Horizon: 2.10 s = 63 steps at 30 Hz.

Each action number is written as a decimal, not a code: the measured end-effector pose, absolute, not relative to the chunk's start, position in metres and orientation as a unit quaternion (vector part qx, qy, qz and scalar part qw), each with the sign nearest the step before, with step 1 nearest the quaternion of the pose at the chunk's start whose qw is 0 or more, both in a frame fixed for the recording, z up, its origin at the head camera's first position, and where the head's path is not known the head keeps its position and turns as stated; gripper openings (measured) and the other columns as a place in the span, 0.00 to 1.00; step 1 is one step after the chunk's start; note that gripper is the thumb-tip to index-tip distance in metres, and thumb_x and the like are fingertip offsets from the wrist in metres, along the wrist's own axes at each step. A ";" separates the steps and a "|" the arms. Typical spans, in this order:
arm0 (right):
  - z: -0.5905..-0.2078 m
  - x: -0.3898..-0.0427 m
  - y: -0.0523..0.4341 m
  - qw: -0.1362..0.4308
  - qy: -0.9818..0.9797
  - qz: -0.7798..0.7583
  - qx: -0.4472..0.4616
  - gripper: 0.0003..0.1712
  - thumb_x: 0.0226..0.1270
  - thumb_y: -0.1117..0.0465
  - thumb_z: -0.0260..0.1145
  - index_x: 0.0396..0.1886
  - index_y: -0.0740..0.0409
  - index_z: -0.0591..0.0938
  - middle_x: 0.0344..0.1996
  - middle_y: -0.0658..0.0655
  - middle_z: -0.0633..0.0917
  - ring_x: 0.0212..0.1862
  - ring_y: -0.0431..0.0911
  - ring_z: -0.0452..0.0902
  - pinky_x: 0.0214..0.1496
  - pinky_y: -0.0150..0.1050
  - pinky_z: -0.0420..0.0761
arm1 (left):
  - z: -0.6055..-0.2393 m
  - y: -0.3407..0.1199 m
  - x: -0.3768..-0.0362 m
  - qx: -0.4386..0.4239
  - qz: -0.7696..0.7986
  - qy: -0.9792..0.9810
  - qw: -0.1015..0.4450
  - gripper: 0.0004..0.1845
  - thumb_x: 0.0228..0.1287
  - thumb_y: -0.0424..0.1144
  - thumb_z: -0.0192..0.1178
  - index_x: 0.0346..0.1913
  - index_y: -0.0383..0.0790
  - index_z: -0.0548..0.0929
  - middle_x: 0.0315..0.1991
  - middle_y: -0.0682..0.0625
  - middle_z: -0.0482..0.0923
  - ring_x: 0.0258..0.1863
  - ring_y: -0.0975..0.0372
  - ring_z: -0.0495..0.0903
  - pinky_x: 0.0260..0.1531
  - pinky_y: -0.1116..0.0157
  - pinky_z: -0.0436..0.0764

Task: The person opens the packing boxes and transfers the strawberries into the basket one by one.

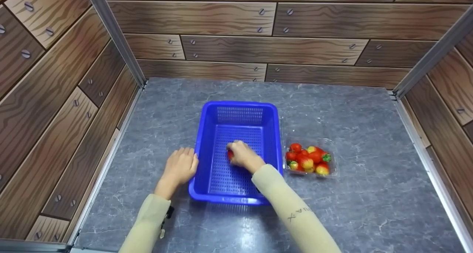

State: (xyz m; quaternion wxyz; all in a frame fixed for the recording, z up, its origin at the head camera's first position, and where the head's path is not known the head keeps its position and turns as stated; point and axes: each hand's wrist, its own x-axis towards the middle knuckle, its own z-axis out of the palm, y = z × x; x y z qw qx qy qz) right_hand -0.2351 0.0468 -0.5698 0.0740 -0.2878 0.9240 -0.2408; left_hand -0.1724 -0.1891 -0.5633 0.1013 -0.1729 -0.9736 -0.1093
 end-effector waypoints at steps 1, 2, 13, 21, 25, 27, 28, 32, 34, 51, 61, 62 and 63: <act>-0.570 -0.235 0.047 0.076 0.924 -0.240 -0.287 0.24 0.40 0.74 0.75 0.43 0.69 0.83 0.34 0.63 0.81 0.38 0.58 0.79 0.46 0.52 0.81 | -0.563 -0.189 -0.172 -0.172 -0.110 -0.974 0.101 0.16 0.73 0.38 0.44 0.38 0.29 0.78 0.35 0.36 0.79 0.39 0.42 0.78 0.42 0.47 0.76; -0.570 -0.235 0.047 0.076 0.924 -0.239 -0.287 0.24 0.41 0.74 0.75 0.43 0.69 0.83 0.33 0.63 0.81 0.38 0.58 0.79 0.45 0.52 0.81 | -0.563 -0.189 -0.172 -0.172 -0.110 -0.974 0.101 0.16 0.73 0.38 0.44 0.38 0.29 0.78 0.35 0.36 0.79 0.39 0.42 0.78 0.42 0.47 0.76; -0.552 -0.236 0.045 0.167 0.926 -0.229 -0.249 0.37 0.49 0.63 0.79 0.60 0.66 0.77 0.48 0.65 0.80 0.50 0.57 0.78 0.57 0.50 0.78 | -0.564 -0.190 -0.173 -0.175 -0.109 -0.974 0.097 0.17 0.73 0.39 0.43 0.38 0.30 0.78 0.34 0.37 0.79 0.38 0.42 0.78 0.41 0.47 0.76; -0.527 -0.239 0.055 0.196 0.925 -0.228 -0.234 0.39 0.55 0.60 0.77 0.67 0.62 0.73 0.60 0.66 0.75 0.62 0.59 0.71 0.67 0.54 0.70 | -0.561 -0.189 -0.171 -0.171 -0.103 -0.976 0.089 0.17 0.74 0.39 0.44 0.41 0.28 0.79 0.38 0.36 0.80 0.42 0.42 0.79 0.45 0.47 0.76; -0.511 -0.239 0.061 0.180 0.927 -0.222 -0.243 0.35 0.58 0.59 0.76 0.65 0.61 0.75 0.60 0.65 0.76 0.63 0.59 0.71 0.67 0.53 0.69 | -0.561 -0.189 -0.171 -0.170 -0.104 -0.976 0.088 0.17 0.74 0.39 0.45 0.42 0.28 0.79 0.39 0.36 0.81 0.43 0.42 0.79 0.46 0.47 0.76; -0.504 -0.239 0.064 0.158 0.932 -0.208 -0.252 0.33 0.59 0.58 0.75 0.64 0.60 0.77 0.59 0.64 0.78 0.62 0.58 0.73 0.64 0.54 0.72 | -0.562 -0.189 -0.172 -0.169 -0.104 -0.976 0.089 0.17 0.74 0.39 0.45 0.42 0.28 0.79 0.40 0.35 0.81 0.44 0.42 0.79 0.46 0.47 0.76; -0.500 -0.238 0.065 0.143 0.935 -0.199 -0.257 0.31 0.59 0.58 0.74 0.62 0.60 0.78 0.57 0.63 0.80 0.60 0.58 0.75 0.62 0.53 0.74 | -0.562 -0.189 -0.172 -0.167 -0.104 -0.977 0.086 0.17 0.74 0.39 0.45 0.43 0.28 0.79 0.41 0.35 0.81 0.45 0.41 0.79 0.48 0.46 0.76; -0.485 -0.234 0.073 0.070 0.943 -0.169 -0.278 0.23 0.61 0.56 0.72 0.56 0.59 0.82 0.49 0.60 0.84 0.51 0.56 0.81 0.51 0.54 0.80 | -0.562 -0.190 -0.173 -0.163 -0.102 -0.978 0.076 0.19 0.74 0.40 0.44 0.46 0.27 0.80 0.45 0.34 0.81 0.48 0.41 0.79 0.51 0.46 0.75; -0.478 -0.233 0.077 0.028 0.942 -0.165 -0.291 0.19 0.61 0.56 0.71 0.50 0.59 0.84 0.44 0.58 0.85 0.46 0.56 0.82 0.47 0.53 0.82 | -0.562 -0.191 -0.173 -0.164 -0.103 -0.978 0.074 0.19 0.74 0.39 0.44 0.46 0.26 0.80 0.45 0.34 0.81 0.48 0.41 0.79 0.51 0.45 0.75; -0.458 -0.231 0.123 -0.139 0.924 -0.188 -0.304 0.09 0.58 0.60 0.70 0.37 0.60 0.86 0.32 0.57 0.84 0.34 0.55 0.81 0.35 0.51 0.81 | -0.564 -0.189 -0.171 -0.171 -0.113 -0.974 0.099 0.16 0.73 0.38 0.44 0.40 0.29 0.79 0.38 0.36 0.80 0.41 0.42 0.79 0.43 0.47 0.75; -0.461 -0.240 0.180 -0.092 0.955 -0.185 -0.212 0.11 0.61 0.57 0.68 0.39 0.59 0.86 0.34 0.58 0.85 0.34 0.55 0.82 0.34 0.53 0.81 | -0.563 -0.190 -0.173 -0.172 -0.114 -0.974 0.087 0.18 0.73 0.39 0.43 0.43 0.28 0.79 0.40 0.35 0.80 0.44 0.41 0.79 0.46 0.46 0.75; -0.462 -0.240 0.185 -0.088 0.958 -0.182 -0.204 0.11 0.61 0.57 0.68 0.39 0.59 0.86 0.34 0.58 0.85 0.34 0.55 0.82 0.34 0.53 0.81 | -0.562 -0.190 -0.173 -0.173 -0.113 -0.975 0.085 0.18 0.74 0.39 0.43 0.43 0.28 0.79 0.40 0.35 0.80 0.44 0.41 0.79 0.46 0.46 0.75; -0.464 -0.240 0.191 -0.082 0.960 -0.178 -0.197 0.11 0.61 0.57 0.68 0.39 0.59 0.86 0.34 0.58 0.85 0.35 0.55 0.82 0.35 0.53 0.81 | -0.562 -0.191 -0.173 -0.172 -0.111 -0.975 0.085 0.18 0.73 0.39 0.43 0.43 0.28 0.79 0.40 0.35 0.80 0.44 0.41 0.79 0.46 0.46 0.75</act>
